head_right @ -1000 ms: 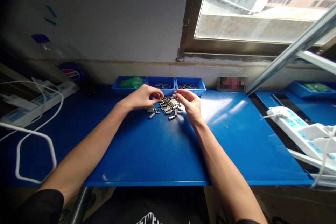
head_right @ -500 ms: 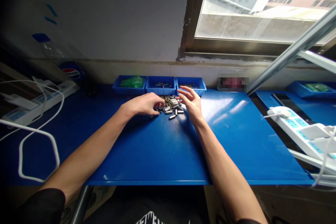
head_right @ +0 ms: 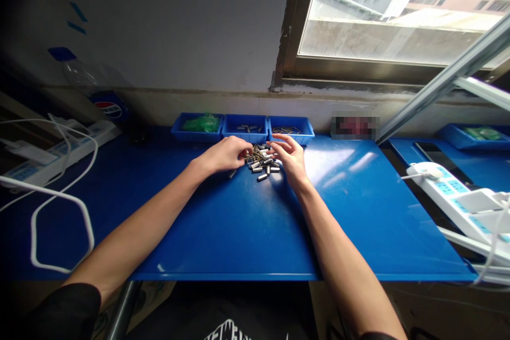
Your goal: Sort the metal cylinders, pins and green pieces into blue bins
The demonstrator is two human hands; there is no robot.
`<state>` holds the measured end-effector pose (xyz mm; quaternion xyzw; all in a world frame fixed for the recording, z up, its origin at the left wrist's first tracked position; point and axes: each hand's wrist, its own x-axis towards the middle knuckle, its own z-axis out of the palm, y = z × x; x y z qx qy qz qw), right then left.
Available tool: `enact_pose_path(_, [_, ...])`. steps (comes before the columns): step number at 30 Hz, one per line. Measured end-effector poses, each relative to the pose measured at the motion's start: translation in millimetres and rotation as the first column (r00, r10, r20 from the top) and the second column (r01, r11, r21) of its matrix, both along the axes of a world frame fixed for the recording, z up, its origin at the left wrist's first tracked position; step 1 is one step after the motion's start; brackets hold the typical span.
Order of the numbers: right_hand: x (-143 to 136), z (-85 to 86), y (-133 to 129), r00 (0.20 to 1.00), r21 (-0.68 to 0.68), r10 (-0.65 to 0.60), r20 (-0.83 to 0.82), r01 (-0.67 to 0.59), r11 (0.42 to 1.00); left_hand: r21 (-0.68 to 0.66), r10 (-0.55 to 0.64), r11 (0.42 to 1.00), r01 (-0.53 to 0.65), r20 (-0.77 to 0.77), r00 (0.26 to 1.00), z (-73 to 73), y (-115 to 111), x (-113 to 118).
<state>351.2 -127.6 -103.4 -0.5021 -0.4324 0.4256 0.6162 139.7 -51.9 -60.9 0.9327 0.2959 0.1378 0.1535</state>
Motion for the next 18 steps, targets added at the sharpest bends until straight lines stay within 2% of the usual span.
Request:
enact_pose_path(3, [0, 0.3, 0, 1.000, 0.001, -0.002, -0.009, 0.002, 1.000, 0.004, 0.038, 0.999, -0.038, 0.098, 0.995, 3.8, 4, -1])
enact_pose_path(5, [-1, 0.9, 0, 1.000, 0.003, -0.006, -0.005, 0.006, 1.000, -0.010, 0.053, 0.999, -0.052, 0.232, 0.971, 7.0, 5, -1])
enact_pose_path(9, [-4, 4.3, -2, 0.998, 0.010, 0.002, 0.068, -0.003, 1.000, -0.170, 0.070, 0.985, 0.017, 0.490, 0.869, 13.3, 5, -1])
enact_pose_path(13, [-8, 7.5, -4, 0.991, -0.003, 0.104, 0.086, -0.104, 0.995, -0.354, 0.084, 0.925, 0.139, 0.547, 0.833, 16.1, 4, -2])
enact_pose_path(18, [-9, 5.7, -4, 0.987, -0.028, 0.163, -0.008, -0.163, 0.986, -0.428, 0.083, 0.883, 0.194, 0.549, 0.832, 16.4, 4, -3])
